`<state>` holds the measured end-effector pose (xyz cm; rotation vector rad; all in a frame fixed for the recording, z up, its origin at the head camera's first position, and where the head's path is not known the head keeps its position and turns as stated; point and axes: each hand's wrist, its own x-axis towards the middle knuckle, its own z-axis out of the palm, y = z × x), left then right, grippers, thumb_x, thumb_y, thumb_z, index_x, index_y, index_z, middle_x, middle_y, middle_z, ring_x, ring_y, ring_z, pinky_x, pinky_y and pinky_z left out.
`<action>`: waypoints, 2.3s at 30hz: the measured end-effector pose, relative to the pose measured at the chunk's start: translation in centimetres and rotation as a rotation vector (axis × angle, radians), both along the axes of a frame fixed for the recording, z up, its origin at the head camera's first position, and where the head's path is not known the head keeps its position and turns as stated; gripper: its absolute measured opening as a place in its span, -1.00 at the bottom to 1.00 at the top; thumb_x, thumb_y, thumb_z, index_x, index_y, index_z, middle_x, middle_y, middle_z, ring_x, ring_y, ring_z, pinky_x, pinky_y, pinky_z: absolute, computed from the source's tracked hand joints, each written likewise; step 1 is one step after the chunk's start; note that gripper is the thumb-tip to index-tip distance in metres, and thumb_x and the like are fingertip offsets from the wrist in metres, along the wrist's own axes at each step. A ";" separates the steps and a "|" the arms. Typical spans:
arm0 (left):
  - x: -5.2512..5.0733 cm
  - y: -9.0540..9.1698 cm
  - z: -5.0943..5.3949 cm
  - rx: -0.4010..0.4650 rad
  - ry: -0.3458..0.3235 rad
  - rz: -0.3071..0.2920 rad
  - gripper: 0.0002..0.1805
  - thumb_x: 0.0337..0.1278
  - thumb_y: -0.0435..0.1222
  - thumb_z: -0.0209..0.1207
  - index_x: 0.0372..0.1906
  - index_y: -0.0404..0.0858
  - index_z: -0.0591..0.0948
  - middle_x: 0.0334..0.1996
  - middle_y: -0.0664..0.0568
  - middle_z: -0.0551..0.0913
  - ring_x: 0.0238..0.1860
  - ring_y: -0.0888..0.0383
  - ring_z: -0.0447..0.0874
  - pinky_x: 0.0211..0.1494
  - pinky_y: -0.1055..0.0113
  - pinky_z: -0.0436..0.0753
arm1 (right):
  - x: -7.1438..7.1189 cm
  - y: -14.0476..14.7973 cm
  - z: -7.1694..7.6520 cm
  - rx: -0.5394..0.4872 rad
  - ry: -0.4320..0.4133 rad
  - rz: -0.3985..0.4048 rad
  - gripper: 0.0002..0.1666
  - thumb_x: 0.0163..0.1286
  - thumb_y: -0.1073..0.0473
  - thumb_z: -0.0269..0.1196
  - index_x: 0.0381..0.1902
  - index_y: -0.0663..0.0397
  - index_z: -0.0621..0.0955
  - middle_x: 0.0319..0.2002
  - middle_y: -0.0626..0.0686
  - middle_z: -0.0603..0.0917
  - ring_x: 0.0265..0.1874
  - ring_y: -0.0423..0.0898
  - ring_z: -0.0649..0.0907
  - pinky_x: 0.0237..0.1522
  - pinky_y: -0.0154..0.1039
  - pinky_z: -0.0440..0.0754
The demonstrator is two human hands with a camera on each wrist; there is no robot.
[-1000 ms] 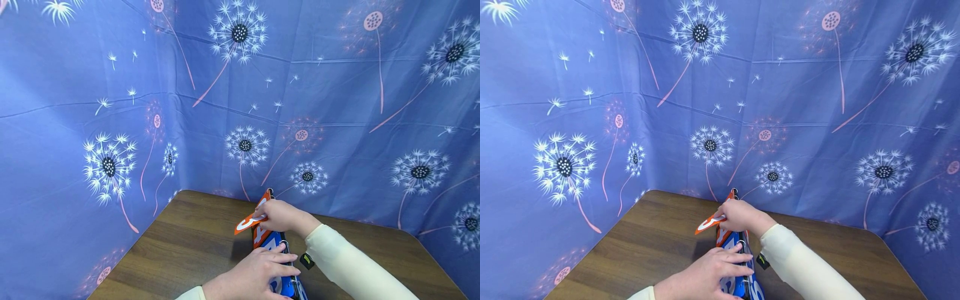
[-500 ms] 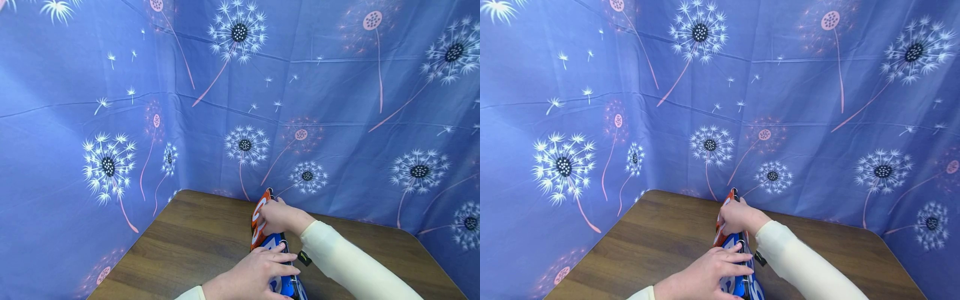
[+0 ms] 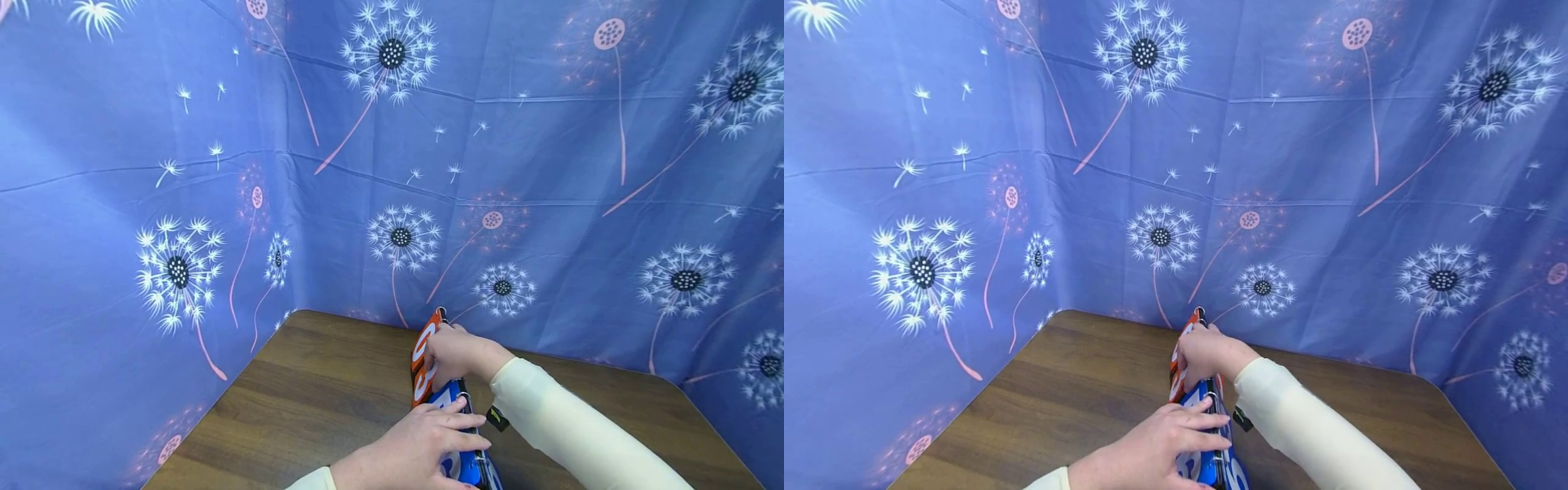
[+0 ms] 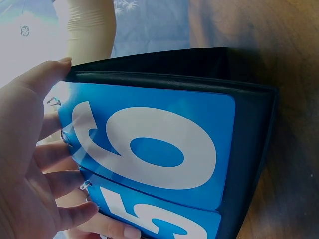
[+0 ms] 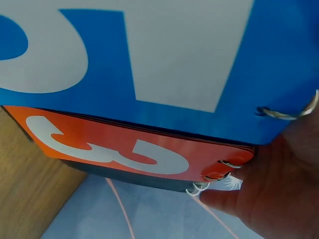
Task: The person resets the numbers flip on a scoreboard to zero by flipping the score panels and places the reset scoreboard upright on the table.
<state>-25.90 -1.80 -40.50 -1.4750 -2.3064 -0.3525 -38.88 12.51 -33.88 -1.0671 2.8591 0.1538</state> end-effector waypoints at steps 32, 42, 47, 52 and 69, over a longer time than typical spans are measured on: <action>0.0 -0.1 0.0 0.014 -0.162 -0.004 -0.41 0.36 0.23 0.16 0.40 0.15 0.54 0.49 0.26 0.44 0.57 0.05 0.33 0.41 0.09 0.56 | -3.0 9.2 -5.5 -1.088 -0.246 -0.153 -0.53 0.54 -0.04 0.24 0.25 0.10 0.64 0.19 0.23 0.72 0.07 -0.23 0.73 0.11 -0.36 0.66; 0.0 -0.2 0.2 -0.002 -0.221 -0.003 -0.41 0.38 0.21 0.14 0.43 0.17 0.51 0.51 0.29 0.41 0.59 0.07 0.29 0.43 0.07 0.54 | -3.5 10.8 -11.6 -1.179 -0.541 -0.294 -0.43 0.56 0.04 0.20 0.37 0.25 0.43 0.27 0.32 0.56 0.14 0.06 0.63 0.26 0.15 0.63; 0.0 -0.1 0.3 -0.019 -0.248 -0.001 -0.41 0.40 0.20 0.12 0.45 0.19 0.49 0.52 0.30 0.39 0.60 0.09 0.27 0.43 0.06 0.54 | -3.8 11.2 -13.1 -1.134 -0.600 -0.359 -0.36 0.48 -0.06 0.29 0.36 0.13 0.43 0.28 0.28 0.55 0.09 0.03 0.65 0.08 0.02 0.73; -0.1 0.0 0.3 -0.034 -0.237 0.003 -0.41 0.40 0.21 0.11 0.46 0.19 0.48 0.52 0.29 0.39 0.60 0.08 0.28 0.42 0.06 0.55 | -3.9 11.6 -13.9 -1.126 -0.590 -0.363 -0.34 0.43 -0.11 0.33 0.31 0.16 0.48 0.20 0.25 0.61 0.02 -0.01 0.69 0.03 -0.03 0.75; -0.1 -0.1 0.0 -0.023 -0.177 0.004 -0.41 0.39 0.20 0.14 0.44 0.17 0.50 0.51 0.27 0.42 0.58 0.05 0.32 0.42 0.12 0.55 | -4.4 13.2 -14.9 -1.234 -0.607 -0.375 -0.69 0.48 0.05 0.31 -0.21 0.21 0.53 -0.26 0.02 0.67 -0.31 -0.07 0.73 -0.18 -0.15 0.80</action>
